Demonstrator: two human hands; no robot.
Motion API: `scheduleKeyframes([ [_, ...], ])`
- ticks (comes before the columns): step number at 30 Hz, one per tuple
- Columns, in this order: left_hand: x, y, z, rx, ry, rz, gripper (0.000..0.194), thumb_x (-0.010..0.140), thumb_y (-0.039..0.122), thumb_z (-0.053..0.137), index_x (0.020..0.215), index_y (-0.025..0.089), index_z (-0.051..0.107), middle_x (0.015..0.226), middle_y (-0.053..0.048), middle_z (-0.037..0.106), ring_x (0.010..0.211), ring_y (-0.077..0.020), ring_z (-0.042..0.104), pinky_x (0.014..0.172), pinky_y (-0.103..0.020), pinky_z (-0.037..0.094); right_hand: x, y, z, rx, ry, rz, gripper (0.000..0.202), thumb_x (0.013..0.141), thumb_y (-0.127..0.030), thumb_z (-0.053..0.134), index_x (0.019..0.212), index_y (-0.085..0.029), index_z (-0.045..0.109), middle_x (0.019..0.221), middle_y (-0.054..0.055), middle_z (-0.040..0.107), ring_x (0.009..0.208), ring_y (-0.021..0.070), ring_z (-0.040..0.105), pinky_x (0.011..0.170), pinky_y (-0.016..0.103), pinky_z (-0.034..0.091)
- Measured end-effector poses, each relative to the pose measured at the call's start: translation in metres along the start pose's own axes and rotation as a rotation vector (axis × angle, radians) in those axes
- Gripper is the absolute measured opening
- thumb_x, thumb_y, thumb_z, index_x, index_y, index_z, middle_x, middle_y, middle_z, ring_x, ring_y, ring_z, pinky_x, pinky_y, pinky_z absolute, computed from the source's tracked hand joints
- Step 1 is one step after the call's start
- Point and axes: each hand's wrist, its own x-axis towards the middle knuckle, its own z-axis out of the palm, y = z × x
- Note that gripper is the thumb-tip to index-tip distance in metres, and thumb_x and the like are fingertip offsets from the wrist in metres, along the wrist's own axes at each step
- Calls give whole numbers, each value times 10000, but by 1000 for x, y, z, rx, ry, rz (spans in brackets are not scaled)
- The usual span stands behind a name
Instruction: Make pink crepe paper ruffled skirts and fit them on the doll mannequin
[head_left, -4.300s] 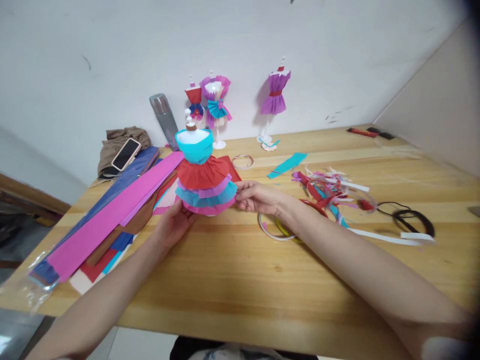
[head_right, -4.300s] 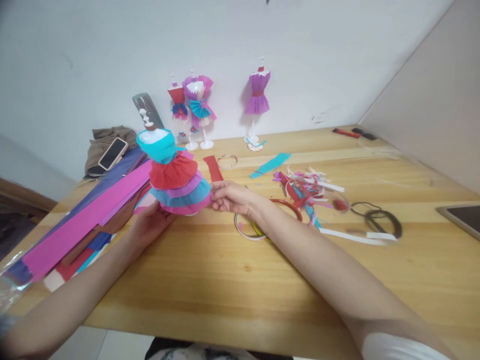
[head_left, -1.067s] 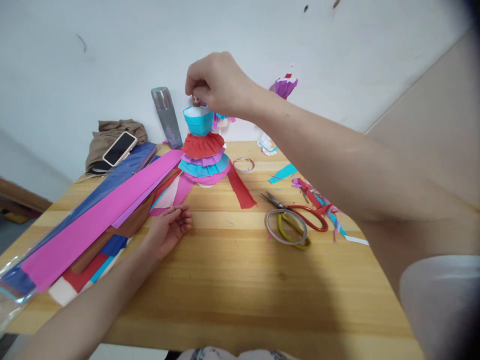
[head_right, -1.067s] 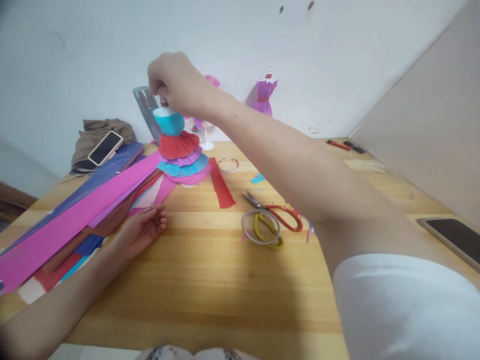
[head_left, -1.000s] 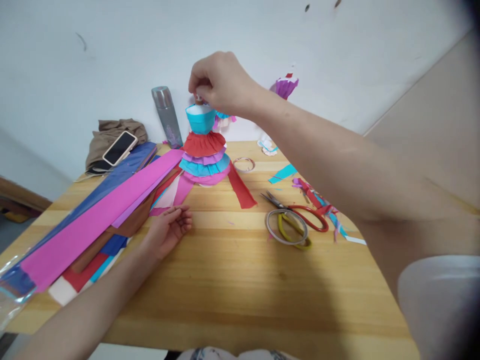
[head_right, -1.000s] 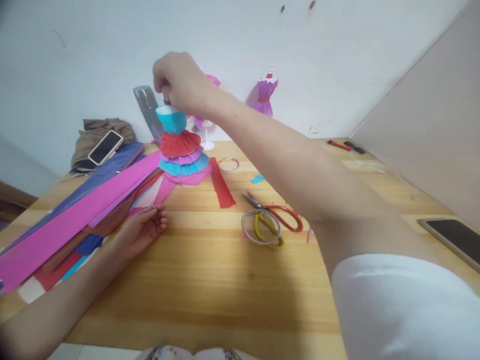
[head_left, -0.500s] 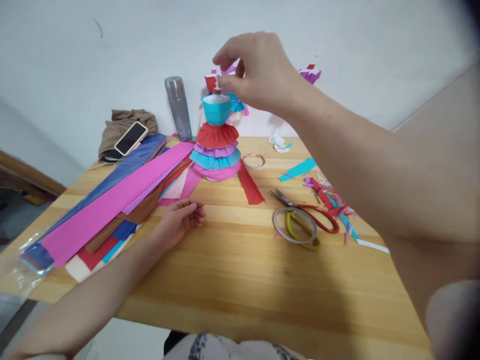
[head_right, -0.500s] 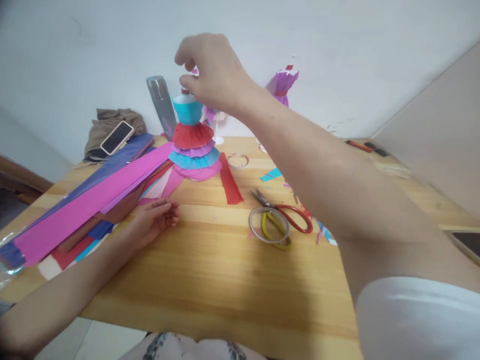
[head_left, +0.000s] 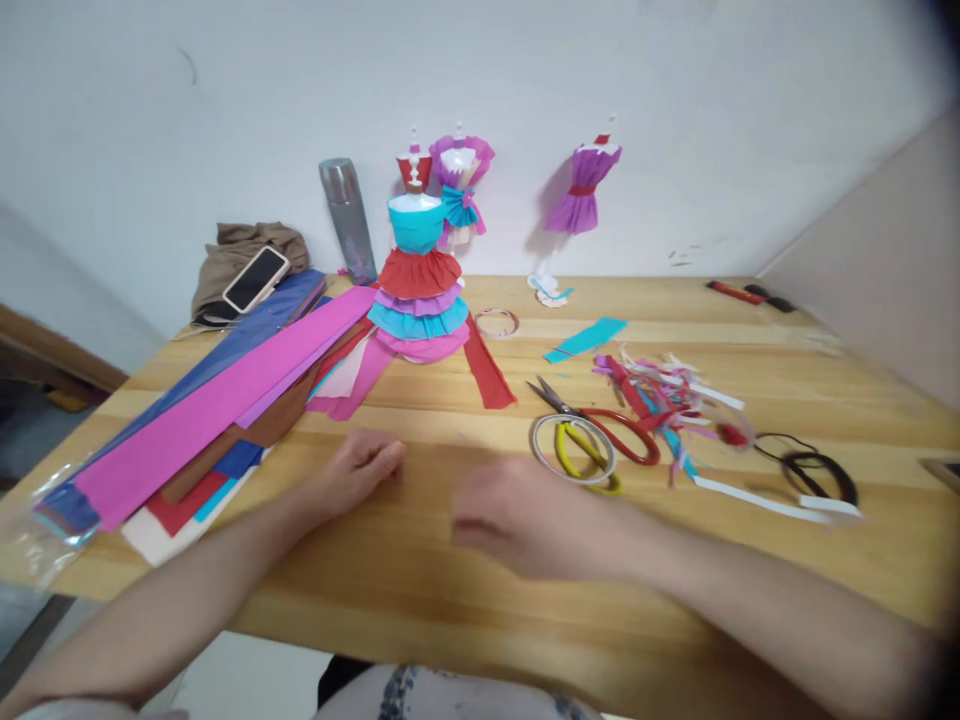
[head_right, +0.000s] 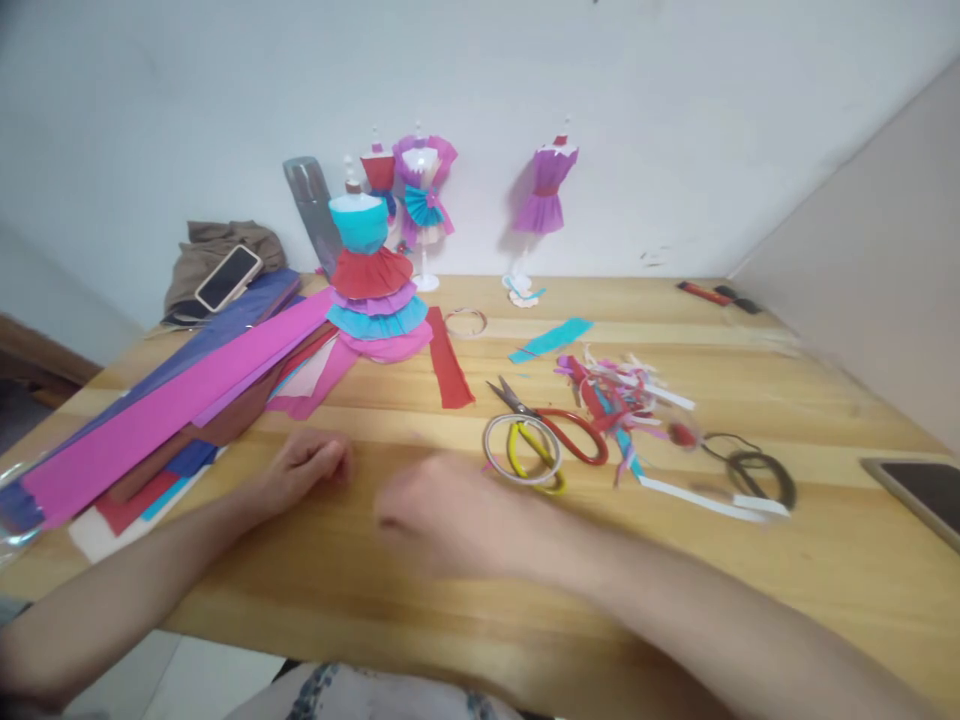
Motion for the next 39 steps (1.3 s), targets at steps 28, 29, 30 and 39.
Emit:
scheduleKeyframes([
  [28, 23, 18, -137, 906, 538, -612, 228, 858, 311, 517, 693, 170, 586, 560, 2, 500, 663, -186, 490, 586, -247, 293, 7, 5, 61, -191, -81, -144, 284, 945, -364, 466, 845, -196, 672, 857, 9, 766, 703, 158, 670, 483, 283, 229],
  [29, 22, 21, -139, 901, 558, -606, 219, 857, 307, 519, 699, 169, 582, 571, 9, 503, 682, -181, 491, 589, -241, 298, 7, 4, 62, -190, -68, -147, 284, 946, -358, 469, 834, -194, 672, 848, 11, 764, 699, 159, 669, 485, 284, 234],
  [30, 21, 24, -142, 893, 572, -594, 212, 861, 308, 520, 713, 169, 581, 584, 17, 507, 699, -173, 492, 595, -233, 305, 6, 4, 62, -188, -55, -153, 281, 947, -347, 473, 822, -192, 672, 833, 13, 762, 693, 159, 667, 489, 285, 244],
  [39, 10, 39, -169, 887, 705, -530, 263, 878, 304, 518, 858, 82, 657, 701, -15, 605, 693, -130, 448, 627, -235, 317, 3, 6, 63, -91, -92, -154, 244, 930, -302, 513, 746, -181, 619, 767, 25, 725, 664, 143, 631, 537, 265, 333],
])
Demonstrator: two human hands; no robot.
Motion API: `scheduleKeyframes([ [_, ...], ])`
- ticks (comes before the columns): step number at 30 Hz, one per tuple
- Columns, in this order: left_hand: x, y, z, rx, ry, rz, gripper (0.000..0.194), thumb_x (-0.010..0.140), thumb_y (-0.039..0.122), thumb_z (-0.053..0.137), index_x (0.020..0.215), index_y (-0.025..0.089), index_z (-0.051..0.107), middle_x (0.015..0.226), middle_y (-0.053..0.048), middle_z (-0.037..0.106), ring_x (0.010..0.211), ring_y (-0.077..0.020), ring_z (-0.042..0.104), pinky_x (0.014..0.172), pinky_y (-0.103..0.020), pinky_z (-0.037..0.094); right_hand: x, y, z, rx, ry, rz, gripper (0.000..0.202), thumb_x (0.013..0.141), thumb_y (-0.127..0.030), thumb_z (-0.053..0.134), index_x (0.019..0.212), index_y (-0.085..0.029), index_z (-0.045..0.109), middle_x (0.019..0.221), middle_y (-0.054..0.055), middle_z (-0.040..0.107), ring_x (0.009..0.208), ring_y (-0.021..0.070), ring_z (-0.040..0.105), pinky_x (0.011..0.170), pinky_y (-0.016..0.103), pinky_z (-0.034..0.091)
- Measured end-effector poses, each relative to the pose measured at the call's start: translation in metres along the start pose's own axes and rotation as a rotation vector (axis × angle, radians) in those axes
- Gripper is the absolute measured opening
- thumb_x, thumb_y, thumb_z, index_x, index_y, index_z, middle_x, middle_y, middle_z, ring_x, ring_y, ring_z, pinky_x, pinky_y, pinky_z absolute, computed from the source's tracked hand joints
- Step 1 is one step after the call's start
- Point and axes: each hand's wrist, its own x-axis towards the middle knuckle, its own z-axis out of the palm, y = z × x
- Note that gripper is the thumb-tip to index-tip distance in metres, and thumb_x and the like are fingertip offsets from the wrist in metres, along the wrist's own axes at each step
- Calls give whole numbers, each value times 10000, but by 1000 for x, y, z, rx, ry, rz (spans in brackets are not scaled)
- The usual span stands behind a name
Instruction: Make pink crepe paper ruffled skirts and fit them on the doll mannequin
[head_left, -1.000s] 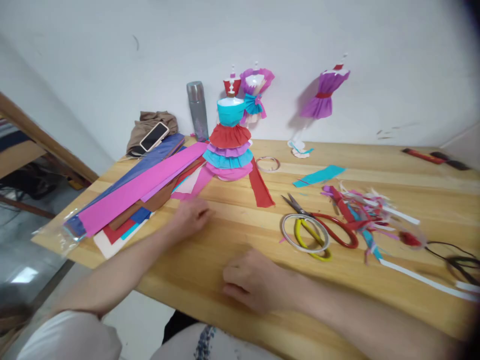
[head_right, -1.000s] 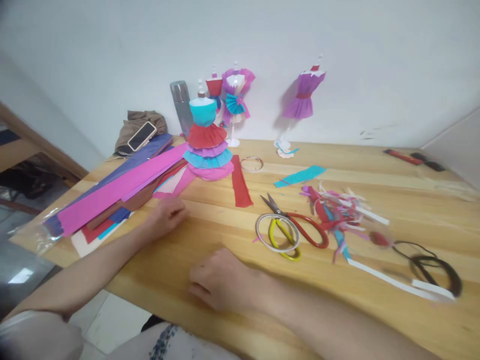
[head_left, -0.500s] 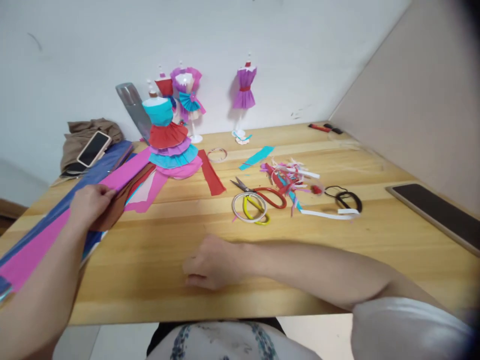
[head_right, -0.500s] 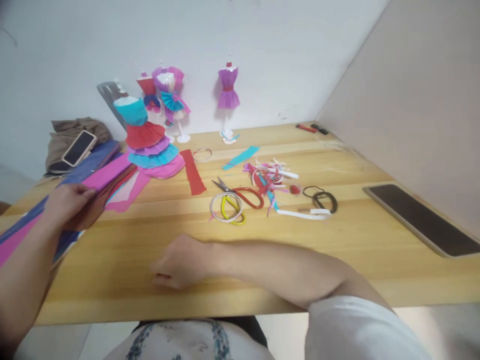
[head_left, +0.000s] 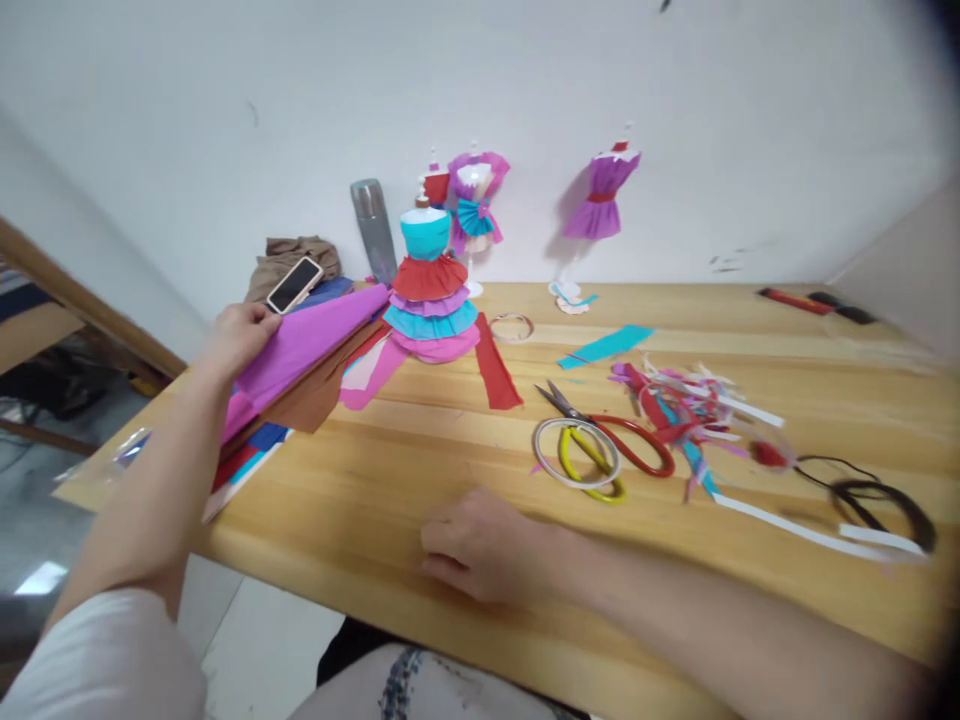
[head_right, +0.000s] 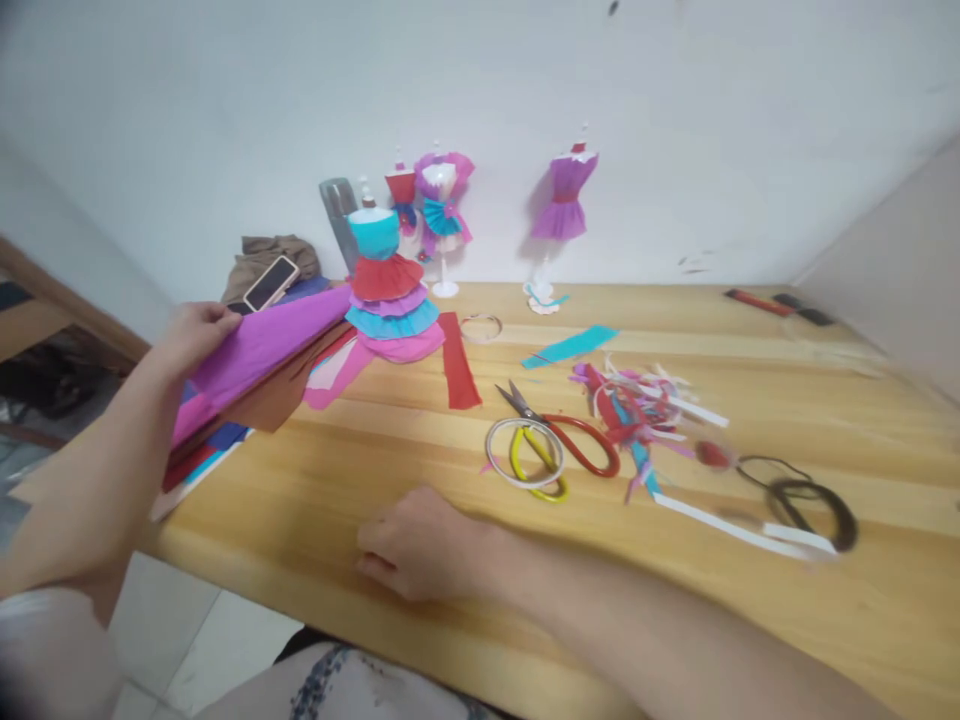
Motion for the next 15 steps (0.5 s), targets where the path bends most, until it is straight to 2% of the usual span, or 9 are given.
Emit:
scheduleKeyframes([
  [4, -5, 1, -11, 10, 102, 10, 354, 903, 317, 477, 977, 32, 673, 895, -92, 676, 720, -127, 467, 662, -239, 337, 0, -2, -1, 24, -18, 9, 242, 933, -289, 511, 747, -180, 620, 777, 35, 726, 670, 151, 635, 563, 273, 357],
  [7, -14, 3, -13, 37, 173, 29, 372, 918, 314, 449, 1004, 38, 682, 954, -124, 692, 754, -146, 501, 701, -254, 355, 0, -3, -2, 36, -20, 15, 239, 937, -289, 513, 753, -182, 623, 772, 36, 722, 671, 154, 633, 574, 274, 370],
  [12, -30, 5, -6, 104, 267, 46, 375, 933, 352, 433, 1069, 110, 684, 1052, -140, 700, 951, -250, 580, 802, -323, 378, 0, -3, -1, 45, -2, 7, 229, 928, -268, 527, 732, -185, 611, 757, 32, 712, 662, 144, 619, 578, 264, 380],
  [15, -30, 0, 1, 140, 268, 18, 349, 933, 344, 428, 1041, 138, 688, 1033, -145, 702, 975, -288, 599, 801, -353, 387, 0, -2, 0, 64, 23, 4, 232, 911, -266, 545, 699, -191, 602, 733, 29, 707, 646, 147, 613, 573, 267, 390],
])
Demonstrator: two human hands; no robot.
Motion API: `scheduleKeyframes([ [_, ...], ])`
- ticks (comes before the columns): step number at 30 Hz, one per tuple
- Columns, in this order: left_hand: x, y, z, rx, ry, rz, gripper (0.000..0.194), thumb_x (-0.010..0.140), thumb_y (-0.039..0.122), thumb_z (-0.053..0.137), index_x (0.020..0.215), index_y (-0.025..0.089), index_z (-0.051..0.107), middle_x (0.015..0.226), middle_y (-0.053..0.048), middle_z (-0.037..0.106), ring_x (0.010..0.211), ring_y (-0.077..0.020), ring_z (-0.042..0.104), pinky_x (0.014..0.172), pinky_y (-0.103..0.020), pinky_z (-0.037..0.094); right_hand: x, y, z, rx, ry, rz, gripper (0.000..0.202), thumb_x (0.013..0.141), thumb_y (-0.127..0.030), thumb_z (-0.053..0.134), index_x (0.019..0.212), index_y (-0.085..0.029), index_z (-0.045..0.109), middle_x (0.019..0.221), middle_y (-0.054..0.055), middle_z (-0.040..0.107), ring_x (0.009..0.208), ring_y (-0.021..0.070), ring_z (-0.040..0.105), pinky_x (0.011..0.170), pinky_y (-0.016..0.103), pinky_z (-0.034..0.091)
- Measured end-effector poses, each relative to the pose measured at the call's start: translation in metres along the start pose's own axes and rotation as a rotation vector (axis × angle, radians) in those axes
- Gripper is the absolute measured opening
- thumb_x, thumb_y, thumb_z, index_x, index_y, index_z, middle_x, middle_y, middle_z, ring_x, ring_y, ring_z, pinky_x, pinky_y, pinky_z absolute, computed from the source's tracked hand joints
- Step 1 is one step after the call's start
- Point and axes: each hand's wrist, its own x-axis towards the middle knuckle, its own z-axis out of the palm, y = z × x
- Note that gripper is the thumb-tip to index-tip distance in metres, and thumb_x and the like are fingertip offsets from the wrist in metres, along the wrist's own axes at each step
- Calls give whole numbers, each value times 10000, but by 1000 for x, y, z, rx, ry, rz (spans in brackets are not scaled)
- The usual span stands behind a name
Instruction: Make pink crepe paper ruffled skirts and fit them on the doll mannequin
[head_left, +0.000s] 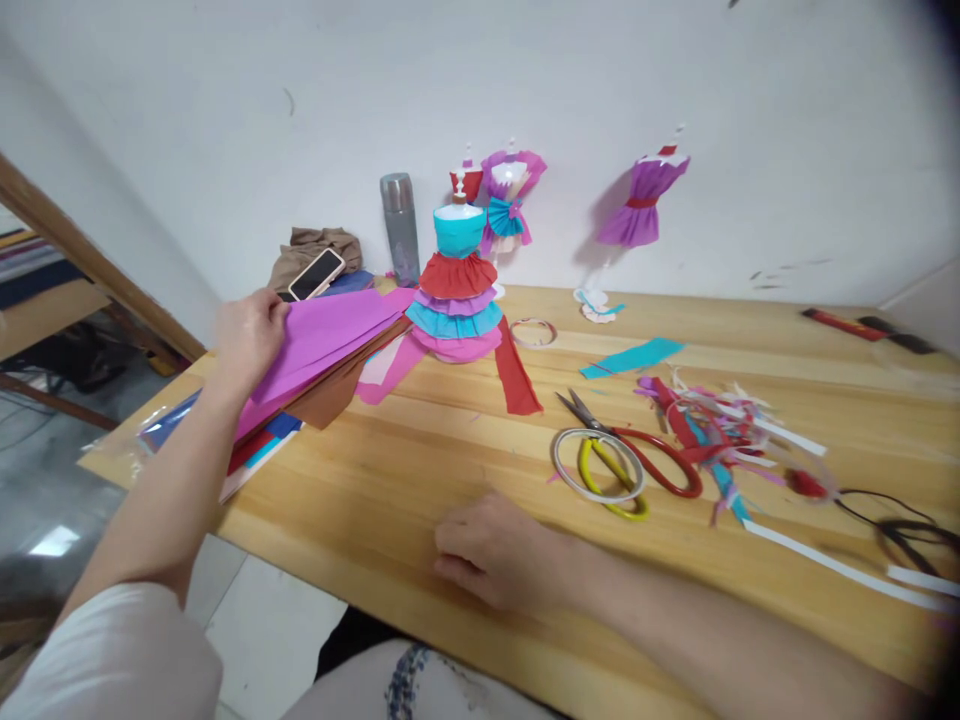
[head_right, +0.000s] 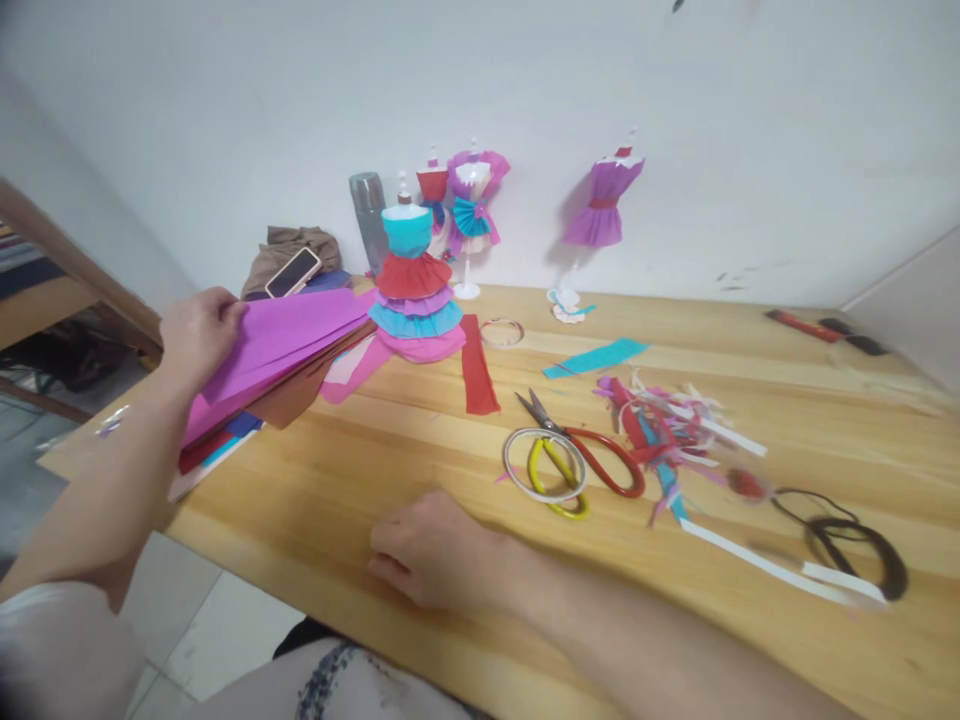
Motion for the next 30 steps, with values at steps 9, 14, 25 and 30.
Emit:
scheduleKeyframes([
  [9, 5, -9, 6, 22, -215, 23, 384, 846, 537, 567, 880, 176, 690, 809, -97, 655, 807, -253, 563, 723, -332, 372, 0, 1, 1, 2, -1, 1, 242, 910, -282, 535, 684, -205, 576, 736, 24, 706, 651, 153, 619, 565, 277, 395],
  [14, 0, -3, -15, 63, -61, 39, 349, 927, 464, 495, 974, 151, 642, 899, -77, 628, 871, -229, 524, 765, -327, 334, -1, 0, 1, 3, 14, 9, 226, 906, -256, 554, 689, -196, 571, 746, 24, 710, 659, 146, 623, 568, 262, 376],
  [25, 9, -3, 18, 395, 54, 647, 366, 980, 170, 303, 902, 145, 660, 870, -152, 671, 857, -261, 628, 640, -339, 383, -1, 9, 17, 48, 154, -60, 253, 865, -268, 558, 638, -193, 475, 670, -15, 671, 579, 127, 585, 519, 273, 307],
  [30, 16, -9, 52, 365, -176, 714, 268, 934, 190, 421, 945, 122, 681, 877, -150, 694, 842, -255, 656, 670, -323, 435, -2, 8, 16, 43, 126, -42, 252, 866, -278, 552, 641, -195, 471, 673, -6, 675, 575, 138, 583, 522, 278, 304],
])
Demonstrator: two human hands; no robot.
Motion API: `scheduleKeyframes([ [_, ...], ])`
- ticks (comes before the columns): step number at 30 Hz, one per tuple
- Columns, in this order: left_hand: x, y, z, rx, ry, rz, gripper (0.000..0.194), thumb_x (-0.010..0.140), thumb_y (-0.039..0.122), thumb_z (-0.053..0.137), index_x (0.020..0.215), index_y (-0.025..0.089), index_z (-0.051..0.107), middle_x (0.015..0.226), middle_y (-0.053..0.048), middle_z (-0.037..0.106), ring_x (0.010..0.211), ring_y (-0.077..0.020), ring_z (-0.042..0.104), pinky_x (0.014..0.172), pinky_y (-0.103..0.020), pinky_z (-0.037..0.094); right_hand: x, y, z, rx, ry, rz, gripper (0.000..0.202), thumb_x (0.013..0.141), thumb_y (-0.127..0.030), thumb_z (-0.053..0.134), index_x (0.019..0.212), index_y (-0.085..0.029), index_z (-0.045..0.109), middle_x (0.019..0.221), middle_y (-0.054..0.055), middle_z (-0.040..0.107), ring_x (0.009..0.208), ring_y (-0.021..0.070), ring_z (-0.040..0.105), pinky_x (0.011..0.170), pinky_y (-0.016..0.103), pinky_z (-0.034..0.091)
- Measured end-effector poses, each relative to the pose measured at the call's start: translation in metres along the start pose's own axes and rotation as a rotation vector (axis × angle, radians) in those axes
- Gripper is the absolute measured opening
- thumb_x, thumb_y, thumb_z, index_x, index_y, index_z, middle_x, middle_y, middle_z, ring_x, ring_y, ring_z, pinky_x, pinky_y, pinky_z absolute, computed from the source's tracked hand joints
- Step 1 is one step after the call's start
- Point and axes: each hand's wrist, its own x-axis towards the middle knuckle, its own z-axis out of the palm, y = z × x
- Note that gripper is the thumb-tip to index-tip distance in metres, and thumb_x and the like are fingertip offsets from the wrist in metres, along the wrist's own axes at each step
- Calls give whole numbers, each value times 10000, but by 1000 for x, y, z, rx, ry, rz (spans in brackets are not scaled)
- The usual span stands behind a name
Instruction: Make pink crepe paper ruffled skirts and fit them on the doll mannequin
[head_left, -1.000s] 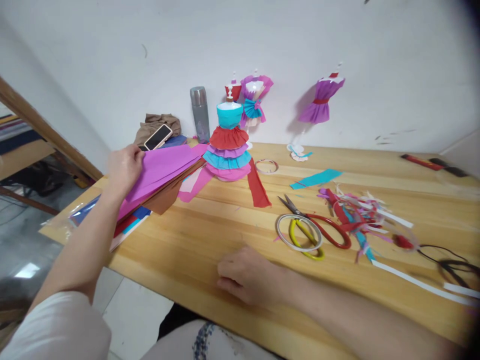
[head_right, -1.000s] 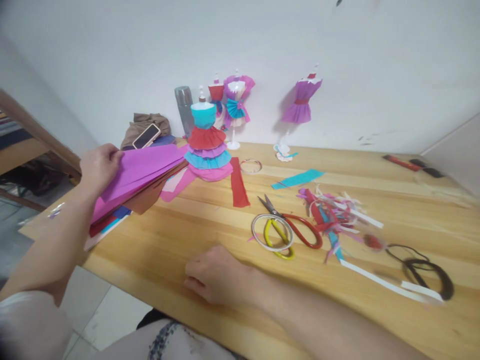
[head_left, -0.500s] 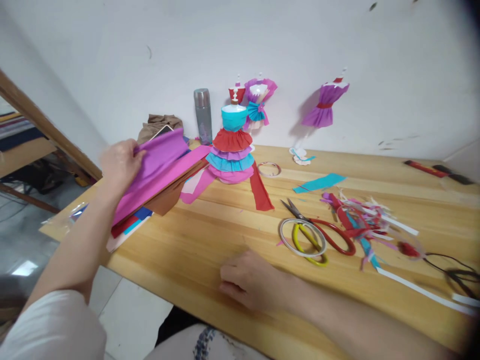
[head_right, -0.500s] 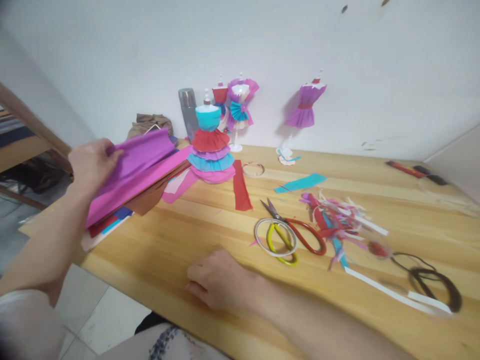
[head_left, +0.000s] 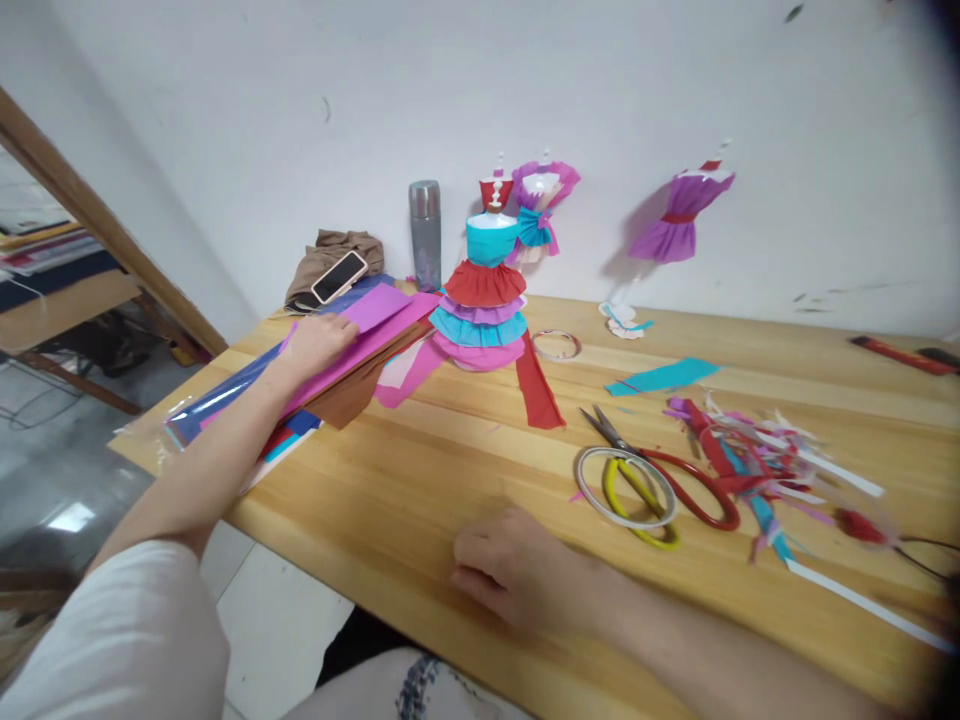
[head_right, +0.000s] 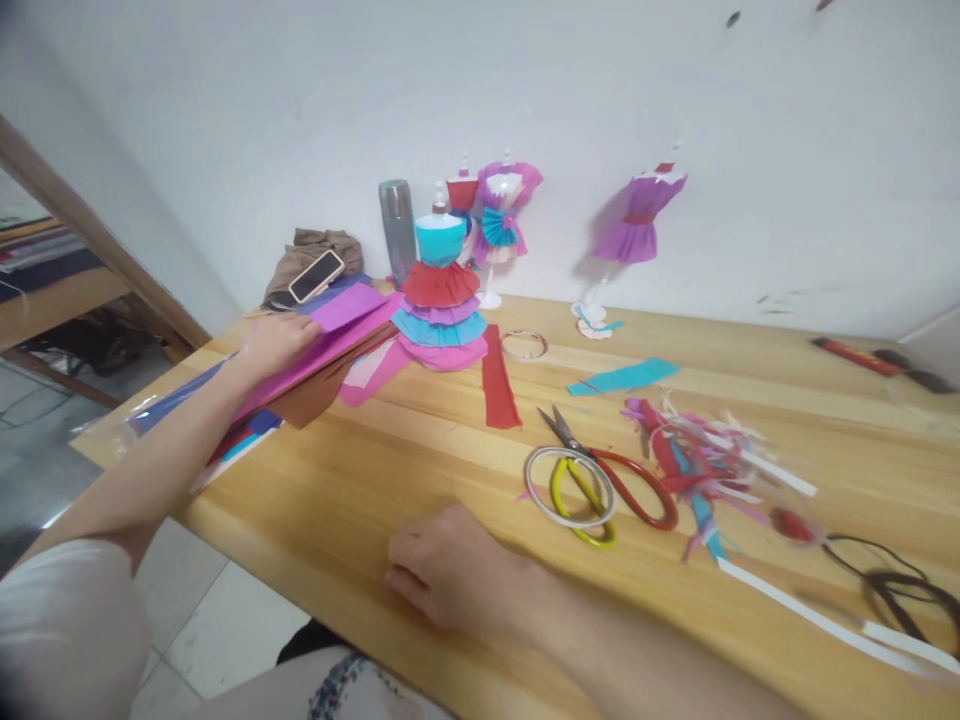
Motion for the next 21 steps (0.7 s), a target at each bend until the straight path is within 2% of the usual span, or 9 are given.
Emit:
scheduleKeyframes([
  [4, 5, -9, 13, -104, -127, 18, 234, 889, 306, 534, 925, 139, 694, 873, -116, 714, 845, -235, 661, 736, -295, 457, 0, 0, -1, 7, -29, 13, 246, 872, -286, 547, 652, -198, 480, 702, 2, 690, 604, 148, 607, 533, 286, 312],
  [7, 2, -11, 11, -207, -112, 20, 341, 889, 381, 543, 1110, 147, 655, 1106, -132, 690, 1031, -256, 623, 876, -324, 455, 1, 0, -2, 20, -41, 9, 243, 880, -279, 536, 656, -198, 488, 709, 6, 694, 612, 148, 615, 537, 289, 319],
  [9, -2, -3, 6, -288, -70, 35, 395, 909, 417, 515, 1151, 127, 631, 1207, -160, 637, 1131, -282, 569, 959, -368, 427, 2, -1, -4, 27, -44, -1, 247, 883, -274, 534, 653, -196, 492, 713, 10, 697, 614, 145, 617, 542, 290, 321],
  [11, -5, 16, 3, -386, -41, 66, 356, 920, 418, 502, 1050, 125, 656, 1126, -155, 644, 1104, -280, 565, 970, -381, 419, 2, -1, -4, 26, -47, -7, 250, 887, -271, 532, 652, -195, 496, 717, 12, 699, 616, 144, 616, 545, 290, 321],
  [13, -6, 39, 5, -507, -50, 130, 284, 880, 431, 576, 912, 164, 669, 1001, -101, 658, 1016, -242, 587, 927, -343, 441, 2, -2, -4, 22, -47, -5, 249, 892, -266, 526, 654, -195, 500, 719, 15, 701, 615, 144, 612, 546, 290, 320],
  [16, -3, 70, 12, -684, -42, 153, 181, 788, 347, 673, 758, 172, 635, 882, -85, 640, 938, -236, 584, 892, -353, 450, 1, -1, -3, 8, -41, 4, 244, 885, -275, 532, 656, -198, 497, 712, 13, 698, 603, 147, 605, 539, 293, 316],
  [18, 2, 77, 14, -817, -12, 104, 184, 801, 271, 618, 651, 170, 579, 813, -82, 623, 900, -225, 576, 889, -362, 444, 1, -1, -2, 4, -34, 3, 244, 879, -290, 541, 658, -200, 493, 709, 9, 696, 602, 148, 605, 538, 295, 318],
  [21, 7, 68, 11, -1061, 7, 0, 226, 780, 284, 608, 592, 173, 549, 719, -44, 602, 770, -183, 566, 786, -323, 459, 1, 0, -1, 12, -26, -3, 259, 880, -298, 540, 650, -201, 472, 700, 3, 690, 594, 143, 594, 533, 291, 318],
])
